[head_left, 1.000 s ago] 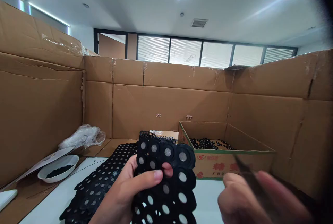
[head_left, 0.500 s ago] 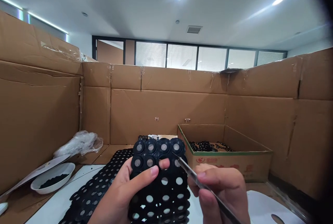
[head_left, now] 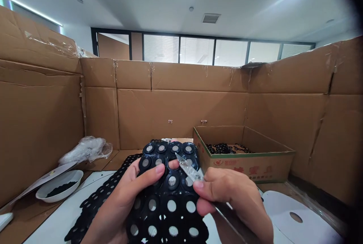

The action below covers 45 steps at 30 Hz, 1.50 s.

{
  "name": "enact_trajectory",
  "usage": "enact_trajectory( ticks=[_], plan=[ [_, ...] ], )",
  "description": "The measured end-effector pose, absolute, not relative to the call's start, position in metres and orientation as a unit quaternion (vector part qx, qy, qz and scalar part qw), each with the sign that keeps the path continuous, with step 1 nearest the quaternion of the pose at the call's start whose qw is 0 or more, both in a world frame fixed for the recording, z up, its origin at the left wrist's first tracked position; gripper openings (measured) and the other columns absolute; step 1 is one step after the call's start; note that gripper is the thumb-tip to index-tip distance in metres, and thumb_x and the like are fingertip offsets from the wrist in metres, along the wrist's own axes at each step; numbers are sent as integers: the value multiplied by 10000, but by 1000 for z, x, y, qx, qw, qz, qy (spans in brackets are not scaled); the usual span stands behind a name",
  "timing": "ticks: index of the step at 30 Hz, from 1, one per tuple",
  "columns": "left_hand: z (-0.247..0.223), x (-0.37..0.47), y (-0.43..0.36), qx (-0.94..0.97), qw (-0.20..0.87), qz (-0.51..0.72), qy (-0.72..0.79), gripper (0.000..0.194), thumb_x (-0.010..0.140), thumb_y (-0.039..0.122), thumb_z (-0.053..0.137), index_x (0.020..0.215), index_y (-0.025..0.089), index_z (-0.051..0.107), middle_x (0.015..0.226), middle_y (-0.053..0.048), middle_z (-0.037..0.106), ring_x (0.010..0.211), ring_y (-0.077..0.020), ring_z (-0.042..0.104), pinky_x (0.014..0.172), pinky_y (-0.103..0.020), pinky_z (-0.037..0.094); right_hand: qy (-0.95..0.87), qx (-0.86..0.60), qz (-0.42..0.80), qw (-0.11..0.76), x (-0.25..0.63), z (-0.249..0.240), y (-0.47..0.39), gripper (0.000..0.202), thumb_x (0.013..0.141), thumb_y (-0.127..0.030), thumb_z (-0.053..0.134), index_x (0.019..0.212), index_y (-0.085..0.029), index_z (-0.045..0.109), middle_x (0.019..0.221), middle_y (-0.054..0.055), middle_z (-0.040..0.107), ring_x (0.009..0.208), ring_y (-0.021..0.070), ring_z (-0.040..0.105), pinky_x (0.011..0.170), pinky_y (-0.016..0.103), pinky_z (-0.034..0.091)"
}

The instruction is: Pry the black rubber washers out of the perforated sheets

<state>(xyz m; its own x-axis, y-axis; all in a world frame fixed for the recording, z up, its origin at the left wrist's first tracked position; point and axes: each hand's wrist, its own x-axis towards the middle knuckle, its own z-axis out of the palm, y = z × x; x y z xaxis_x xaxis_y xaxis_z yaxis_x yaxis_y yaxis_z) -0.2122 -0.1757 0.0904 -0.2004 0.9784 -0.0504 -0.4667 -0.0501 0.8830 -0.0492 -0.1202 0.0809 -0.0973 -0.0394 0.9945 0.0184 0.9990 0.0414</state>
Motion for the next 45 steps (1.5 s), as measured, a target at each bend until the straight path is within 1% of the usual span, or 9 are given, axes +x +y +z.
enact_trajectory(
  ticks=[3, 10, 16, 22, 26, 29, 36, 42, 45],
  plan=[
    [92, -212, -176, 311, 546, 663, 407, 499, 581, 285, 905, 1020, 191, 687, 1095, -81, 709, 1091, -321, 641, 804, -279, 582, -752, 16, 5, 659, -51, 75, -121, 117, 869, -62, 586, 904, -170, 615, 560, -53, 598, 459, 64, 506, 443, 195, 387],
    [99, -208, -185, 290, 571, 672, 371, 585, 536, 184, 903, 1080, 254, 698, 1103, -42, 713, 1109, -333, 631, 821, -313, 598, -623, -95, 20, 776, -52, 63, -126, 286, 998, -273, 419, 1207, -257, 615, 820, 24, 710, 590, 140, 666, 468, 255, 523],
    [101, -208, -189, 311, 576, 667, 357, 456, 629, 220, 864, 1059, 243, 716, 924, -28, 745, 1009, -299, 679, 841, -329, 589, -687, -131, 134, 702, -51, 68, -127, 198, 961, -175, 494, 987, -214, 686, 789, -8, 705, 653, 90, 675, 564, 180, 550],
    [101, -203, -191, 363, 594, 645, 316, 191, 695, 222, 819, 871, 230, 745, 839, -7, 744, 958, -288, 697, 828, -343, 587, -728, -124, 105, 665, -50, 72, -129, 166, 935, -147, 504, 917, -180, 666, 758, -18, 704, 619, 77, 655, 536, 157, 504],
    [107, -201, -189, 328, 568, 667, 353, 459, 548, 183, 898, 975, 200, 730, 901, -29, 746, 988, -320, 683, 873, -405, 580, -730, -151, 82, 661, -50, 72, -130, 167, 943, -200, 505, 885, -188, 660, 698, -25, 672, 517, 66, 575, 465, 168, 450],
    [108, -202, -186, 338, 540, 674, 374, 599, 506, 201, 921, 1065, 206, 706, 902, -30, 746, 977, -311, 687, 839, -368, 594, -727, -171, 68, 661, -49, 71, -130, 167, 943, -224, 515, 868, -192, 661, 646, -32, 618, 475, 56, 499, 432, 170, 402],
    [99, -206, -189, 360, 505, 690, 373, 589, 622, 225, 874, 1169, 301, 666, 937, 41, 745, 887, -197, 705, 683, -184, 579, -736, -175, 55, 652, -50, 68, -128, 166, 938, -187, 516, 825, -199, 638, 574, -52, 489, 452, 41, 396, 424, 157, 347],
    [100, -206, -187, 380, 500, 676, 386, 578, 661, 242, 841, 1199, 328, 649, 1028, 6, 734, 896, -269, 697, 632, -270, 601, -748, -179, 43, 638, -51, 66, -125, 192, 938, -195, 508, 780, -189, 617, 562, -43, 470, 464, 57, 402, 430, 169, 363],
    [99, -205, -187, 382, 494, 680, 385, 561, 657, 251, 844, 1180, 330, 659, 1037, 10, 730, 941, -289, 688, 656, -282, 604, -734, -167, 77, 654, -57, 65, -125, 188, 963, -252, 498, 902, -202, 668, 712, -8, 599, 520, 68, 494, 460, 179, 421]
  ],
)
